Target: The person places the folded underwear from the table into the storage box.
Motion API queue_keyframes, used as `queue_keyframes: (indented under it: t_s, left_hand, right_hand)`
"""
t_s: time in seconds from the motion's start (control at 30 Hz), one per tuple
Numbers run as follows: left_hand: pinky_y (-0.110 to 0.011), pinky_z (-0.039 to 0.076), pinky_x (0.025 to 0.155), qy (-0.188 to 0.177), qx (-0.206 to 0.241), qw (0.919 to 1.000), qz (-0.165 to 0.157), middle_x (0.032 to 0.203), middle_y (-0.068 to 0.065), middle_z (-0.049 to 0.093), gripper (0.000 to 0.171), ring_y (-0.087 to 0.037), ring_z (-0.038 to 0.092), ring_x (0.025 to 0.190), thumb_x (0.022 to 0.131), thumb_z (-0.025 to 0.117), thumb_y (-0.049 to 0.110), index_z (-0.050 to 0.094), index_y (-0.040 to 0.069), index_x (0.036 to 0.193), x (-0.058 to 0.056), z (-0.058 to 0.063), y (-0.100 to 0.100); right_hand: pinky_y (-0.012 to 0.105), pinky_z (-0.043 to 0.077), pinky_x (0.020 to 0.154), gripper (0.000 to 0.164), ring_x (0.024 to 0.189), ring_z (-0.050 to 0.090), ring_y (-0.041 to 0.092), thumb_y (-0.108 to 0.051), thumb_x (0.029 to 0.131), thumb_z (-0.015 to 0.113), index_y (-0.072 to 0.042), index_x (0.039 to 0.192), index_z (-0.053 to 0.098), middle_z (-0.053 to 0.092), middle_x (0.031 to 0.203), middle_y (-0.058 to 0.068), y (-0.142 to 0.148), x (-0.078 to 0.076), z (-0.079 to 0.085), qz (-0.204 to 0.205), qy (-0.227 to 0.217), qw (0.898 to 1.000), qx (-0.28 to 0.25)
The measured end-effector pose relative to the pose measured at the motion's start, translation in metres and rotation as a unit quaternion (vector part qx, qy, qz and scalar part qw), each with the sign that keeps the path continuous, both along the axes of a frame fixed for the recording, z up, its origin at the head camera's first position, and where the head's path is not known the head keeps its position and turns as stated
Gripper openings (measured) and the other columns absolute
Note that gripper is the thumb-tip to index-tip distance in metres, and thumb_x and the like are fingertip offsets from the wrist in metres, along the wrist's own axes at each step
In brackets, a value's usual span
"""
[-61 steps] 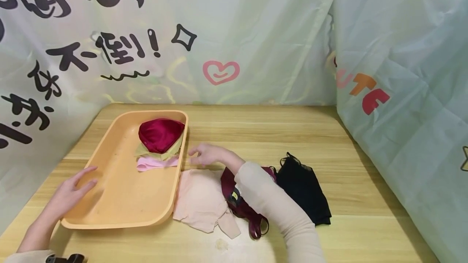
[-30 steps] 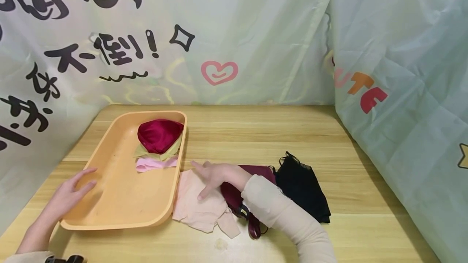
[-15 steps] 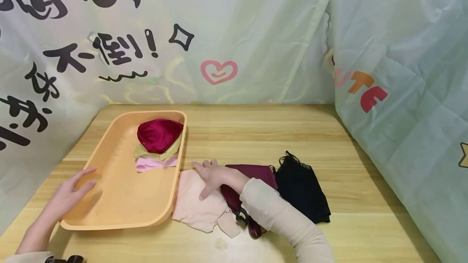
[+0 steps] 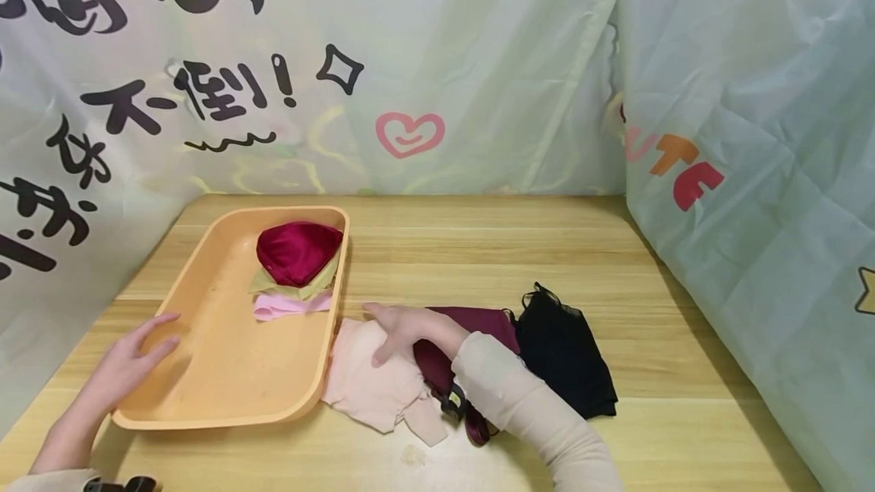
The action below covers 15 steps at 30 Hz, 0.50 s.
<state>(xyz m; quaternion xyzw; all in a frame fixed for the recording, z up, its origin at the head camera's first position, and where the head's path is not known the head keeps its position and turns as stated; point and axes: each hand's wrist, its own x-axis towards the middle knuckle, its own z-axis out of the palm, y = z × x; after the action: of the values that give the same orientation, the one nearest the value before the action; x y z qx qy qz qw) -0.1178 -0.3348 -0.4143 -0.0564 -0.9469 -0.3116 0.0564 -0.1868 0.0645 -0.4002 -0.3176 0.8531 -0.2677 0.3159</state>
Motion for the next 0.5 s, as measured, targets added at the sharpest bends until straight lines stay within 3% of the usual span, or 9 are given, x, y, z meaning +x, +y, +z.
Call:
queue_keyframes:
  t_s: [0.27, 0.5]
  left_hand:
    - [-0.063, 0.035, 0.078, -0.006, 0.004, 1.0, -0.002, 0.124, -0.04, 0.041, 0.042, -0.06, 0.04, 0.104, 0.092, 0.053, 0.017, 0.043, -0.005, 0.126, 0.0007, -0.0016, -0.0007]
    - [-0.064, 0.034, 0.079, -0.012, 0.01, 0.9999, -0.003, 0.126, -0.04, 0.039, 0.043, -0.06, 0.038, 0.106, 0.092, 0.053, 0.016, 0.042, -0.005, 0.128, -0.0006, -0.0017, -0.0015]
  right_hand:
    - [0.04, 0.028, 0.106, 0.073, 0.128, 0.033, 0.03, -0.013, 0.077, 0.072, 0.002, 0.137, 0.033, 0.037, 0.139, 0.02, 0.0044, -0.0025, -0.0021, -0.06, -0.054, 0.994, -0.076]
    - [0.041, 0.029, 0.106, 0.067, 0.128, 0.034, 0.028, -0.014, 0.078, 0.071, 0.0, 0.135, 0.04, 0.04, 0.139, 0.016, 0.0057, -0.0062, -0.0002, -0.087, -0.082, 0.986, -0.113]
